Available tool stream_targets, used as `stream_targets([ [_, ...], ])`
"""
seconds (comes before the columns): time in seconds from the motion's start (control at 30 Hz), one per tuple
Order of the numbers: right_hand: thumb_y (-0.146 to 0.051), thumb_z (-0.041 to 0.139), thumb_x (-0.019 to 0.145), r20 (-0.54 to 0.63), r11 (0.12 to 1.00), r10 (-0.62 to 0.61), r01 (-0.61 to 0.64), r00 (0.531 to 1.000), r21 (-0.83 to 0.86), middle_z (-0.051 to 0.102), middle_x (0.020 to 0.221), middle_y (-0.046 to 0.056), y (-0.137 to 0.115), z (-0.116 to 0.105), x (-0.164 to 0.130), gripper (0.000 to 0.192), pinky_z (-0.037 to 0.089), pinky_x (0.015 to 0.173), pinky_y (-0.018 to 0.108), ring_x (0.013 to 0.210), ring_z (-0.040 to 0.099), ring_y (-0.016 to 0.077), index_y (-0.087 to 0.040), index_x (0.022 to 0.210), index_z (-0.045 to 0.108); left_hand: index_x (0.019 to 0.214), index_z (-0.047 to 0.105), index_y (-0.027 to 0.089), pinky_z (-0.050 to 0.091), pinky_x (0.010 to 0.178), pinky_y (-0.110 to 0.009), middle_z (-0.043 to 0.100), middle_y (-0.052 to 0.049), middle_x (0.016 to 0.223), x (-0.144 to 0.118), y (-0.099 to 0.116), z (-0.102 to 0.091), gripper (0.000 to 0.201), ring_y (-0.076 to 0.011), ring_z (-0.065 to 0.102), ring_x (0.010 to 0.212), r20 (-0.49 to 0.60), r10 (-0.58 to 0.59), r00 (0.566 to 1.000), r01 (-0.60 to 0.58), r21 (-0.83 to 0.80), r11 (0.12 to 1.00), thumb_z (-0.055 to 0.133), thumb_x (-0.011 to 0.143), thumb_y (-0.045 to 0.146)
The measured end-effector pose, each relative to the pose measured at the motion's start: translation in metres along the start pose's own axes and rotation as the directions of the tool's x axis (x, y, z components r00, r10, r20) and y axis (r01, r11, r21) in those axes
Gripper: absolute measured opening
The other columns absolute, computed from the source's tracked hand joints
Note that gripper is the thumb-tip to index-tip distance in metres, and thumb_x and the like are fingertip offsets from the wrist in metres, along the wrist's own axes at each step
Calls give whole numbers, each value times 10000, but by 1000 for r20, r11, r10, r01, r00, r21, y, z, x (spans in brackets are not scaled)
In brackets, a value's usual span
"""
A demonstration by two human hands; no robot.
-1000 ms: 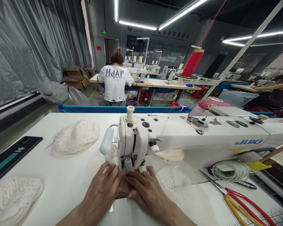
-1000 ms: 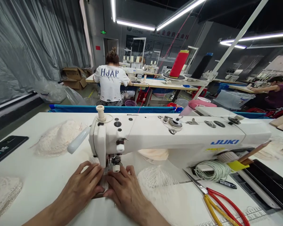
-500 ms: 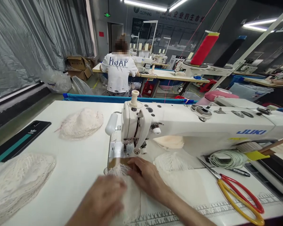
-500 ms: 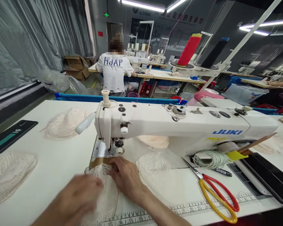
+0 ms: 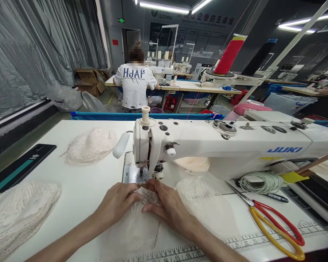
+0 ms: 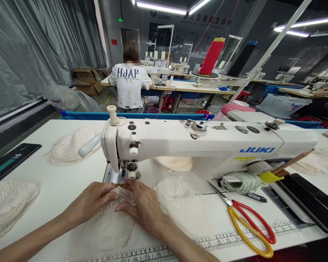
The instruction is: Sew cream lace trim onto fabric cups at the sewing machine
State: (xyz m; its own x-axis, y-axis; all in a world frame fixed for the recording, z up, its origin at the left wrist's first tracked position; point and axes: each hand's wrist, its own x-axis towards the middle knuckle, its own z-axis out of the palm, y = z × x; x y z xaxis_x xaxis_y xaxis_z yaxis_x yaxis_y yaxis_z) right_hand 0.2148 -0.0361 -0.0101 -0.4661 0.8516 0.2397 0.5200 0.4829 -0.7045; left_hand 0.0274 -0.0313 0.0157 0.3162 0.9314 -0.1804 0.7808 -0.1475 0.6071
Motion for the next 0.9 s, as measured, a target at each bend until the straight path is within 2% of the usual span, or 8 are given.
stream_targets([
  [0.2,-171,507,873,41,987,130,-125,991,-104,690,820,-7,2,1,3,125,392,550,217,682,641,151,-207,976,569,741,590,236,318,493,-224,554,44,586,6,-3,-3,248,-165,535,573,8,3,1000,-4,71,997,397,867,329],
  [0.27,-166,530,859,-19,972,73,-75,997,-223,683,830,13,4,2,4,137,390,576,238,696,627,164,-193,989,561,788,601,239,336,504,-223,581,43,616,9,-5,-4,228,-170,556,596,11,12,1000,-13,115,993,402,866,319],
  [0.37,-215,574,844,-113,884,-134,68,984,-462,649,890,67,4,2,4,199,385,656,303,789,580,207,-165,1034,540,790,604,228,366,527,-228,622,27,660,16,-7,-3,218,-184,595,655,0,21,1000,-20,153,988,411,863,297],
  [0.5,-319,582,867,44,787,-349,319,936,-528,617,965,52,2,3,3,179,342,698,329,842,525,194,-181,976,551,881,598,229,406,597,-249,673,10,727,27,-9,2,169,-197,637,733,-27,54,998,-46,227,973,433,860,255],
  [0.63,-469,546,854,100,783,-335,336,937,-523,606,881,25,5,7,4,282,310,684,324,790,510,175,-188,870,569,860,571,200,376,545,-273,662,-9,650,33,-14,5,144,-214,632,621,-105,100,989,-57,355,933,430,877,227],
  [0.7,-507,446,891,59,789,-357,334,932,-515,606,898,36,8,9,4,343,300,683,326,767,514,174,-189,880,574,827,561,179,371,547,-299,642,-21,624,32,-15,4,173,-218,608,578,-160,147,976,-67,425,903,401,893,185],
  [0.8,-503,233,952,-14,791,-418,356,908,-497,610,914,58,13,11,6,467,286,675,328,742,527,178,-195,885,577,783,557,167,393,639,-345,655,-57,770,26,-16,4,223,-220,607,702,-225,264,938,-115,515,850,376,895,99],
  [0.9,-481,173,966,-15,774,-463,396,886,-495,611,886,66,21,14,8,499,278,661,321,725,538,177,-201,891,580,797,566,189,400,698,-303,651,-18,887,19,-20,15,103,-170,594,800,-216,471,855,-273,585,764,519,846,112],
])
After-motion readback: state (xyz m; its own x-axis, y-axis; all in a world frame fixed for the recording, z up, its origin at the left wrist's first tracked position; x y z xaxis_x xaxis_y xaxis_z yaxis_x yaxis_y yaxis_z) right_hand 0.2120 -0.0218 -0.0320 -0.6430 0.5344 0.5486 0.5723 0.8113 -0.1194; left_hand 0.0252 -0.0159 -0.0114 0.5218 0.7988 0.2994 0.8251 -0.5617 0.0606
